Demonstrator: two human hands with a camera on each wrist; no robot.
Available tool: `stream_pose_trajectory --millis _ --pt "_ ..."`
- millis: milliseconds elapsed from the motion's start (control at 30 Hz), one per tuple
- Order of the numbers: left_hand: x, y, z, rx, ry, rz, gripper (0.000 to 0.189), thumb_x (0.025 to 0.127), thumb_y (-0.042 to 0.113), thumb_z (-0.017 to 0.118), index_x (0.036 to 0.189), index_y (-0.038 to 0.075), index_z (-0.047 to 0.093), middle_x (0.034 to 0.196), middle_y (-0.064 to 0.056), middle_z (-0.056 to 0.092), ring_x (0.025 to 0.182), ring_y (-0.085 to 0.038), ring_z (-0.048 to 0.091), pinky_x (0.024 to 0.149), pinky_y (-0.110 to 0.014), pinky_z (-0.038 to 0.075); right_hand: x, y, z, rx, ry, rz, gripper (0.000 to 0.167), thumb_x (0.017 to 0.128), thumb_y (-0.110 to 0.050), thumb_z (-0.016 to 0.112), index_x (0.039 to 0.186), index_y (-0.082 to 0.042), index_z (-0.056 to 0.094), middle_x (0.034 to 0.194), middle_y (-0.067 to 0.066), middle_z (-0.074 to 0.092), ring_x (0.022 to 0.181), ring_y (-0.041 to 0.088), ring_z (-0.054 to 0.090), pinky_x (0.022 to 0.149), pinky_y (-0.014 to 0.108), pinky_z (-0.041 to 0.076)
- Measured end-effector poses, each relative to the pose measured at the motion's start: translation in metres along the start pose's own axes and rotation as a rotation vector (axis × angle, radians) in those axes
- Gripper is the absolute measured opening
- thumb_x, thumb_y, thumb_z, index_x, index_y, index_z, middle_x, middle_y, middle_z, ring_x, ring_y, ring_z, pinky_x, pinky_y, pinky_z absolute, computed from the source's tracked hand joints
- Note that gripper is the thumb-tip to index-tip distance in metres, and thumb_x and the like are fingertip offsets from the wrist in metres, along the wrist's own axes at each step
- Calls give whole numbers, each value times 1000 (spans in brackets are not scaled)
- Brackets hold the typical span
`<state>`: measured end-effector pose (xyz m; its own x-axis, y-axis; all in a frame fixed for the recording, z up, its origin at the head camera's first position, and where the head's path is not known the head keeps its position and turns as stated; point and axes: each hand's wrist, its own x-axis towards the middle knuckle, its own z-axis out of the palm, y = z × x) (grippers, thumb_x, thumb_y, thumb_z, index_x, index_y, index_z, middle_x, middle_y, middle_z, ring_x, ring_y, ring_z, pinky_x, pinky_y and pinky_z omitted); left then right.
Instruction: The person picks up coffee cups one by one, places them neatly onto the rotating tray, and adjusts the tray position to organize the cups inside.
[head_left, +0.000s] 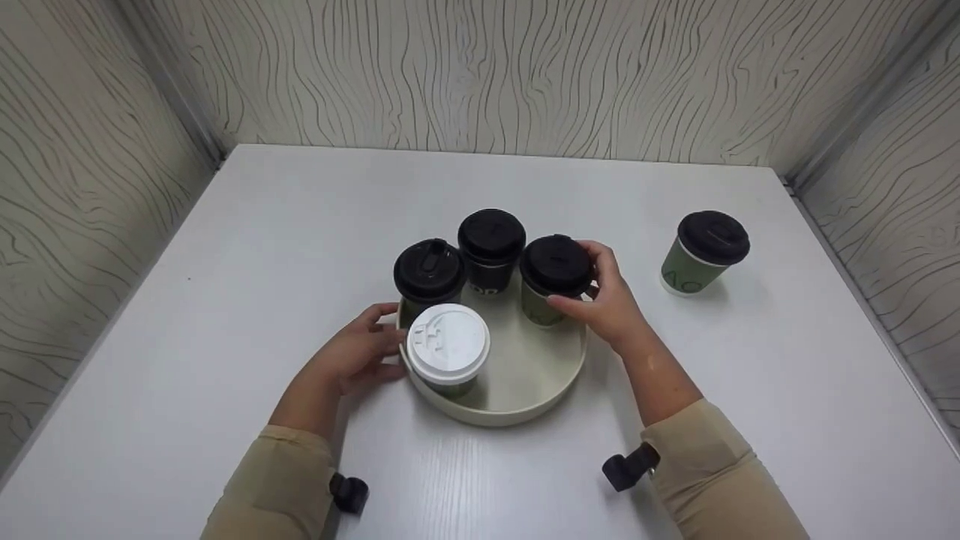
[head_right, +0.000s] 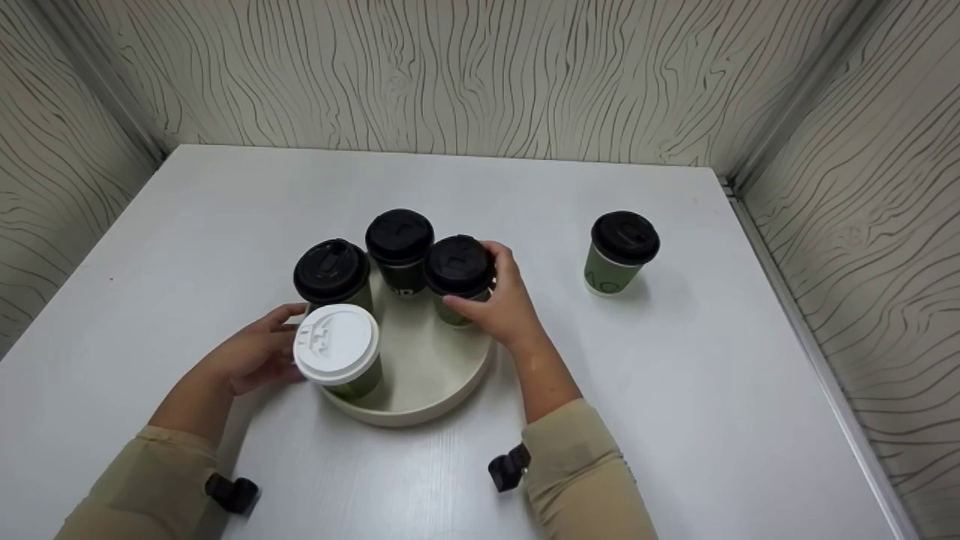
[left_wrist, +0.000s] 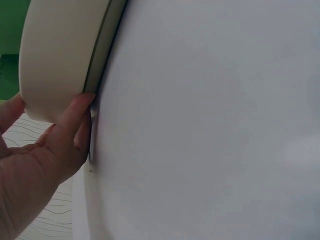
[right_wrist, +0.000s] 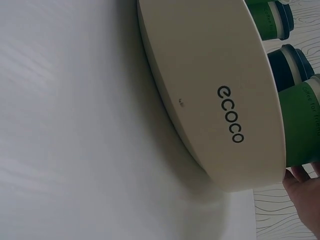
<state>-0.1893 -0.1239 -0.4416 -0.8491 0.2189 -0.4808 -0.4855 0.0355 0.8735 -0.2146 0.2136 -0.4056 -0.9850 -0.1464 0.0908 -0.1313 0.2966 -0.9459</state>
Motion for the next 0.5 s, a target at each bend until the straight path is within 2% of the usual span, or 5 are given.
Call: stream_pose_trajectory --millis 233,500 --pt "4 -2 -1 -4 12 0 50 87 12 58 132 25 41 125 -13 46 99 -24 61 77 -40 52 0 -3 -4 -15 -18 11 90 72 -19 78 141 -16 21 138 9 32 122 26 38 105 49 25" --pt "3 -3 -1 -8 13 4 50 87 11 58 132 25 41 123 -14 47 98 -24 61 76 -40 53 -3 -6 -10 30 -5 -9 91 73 -11 76 143 -15 18 138 12 32 123 29 36 107 45 25"
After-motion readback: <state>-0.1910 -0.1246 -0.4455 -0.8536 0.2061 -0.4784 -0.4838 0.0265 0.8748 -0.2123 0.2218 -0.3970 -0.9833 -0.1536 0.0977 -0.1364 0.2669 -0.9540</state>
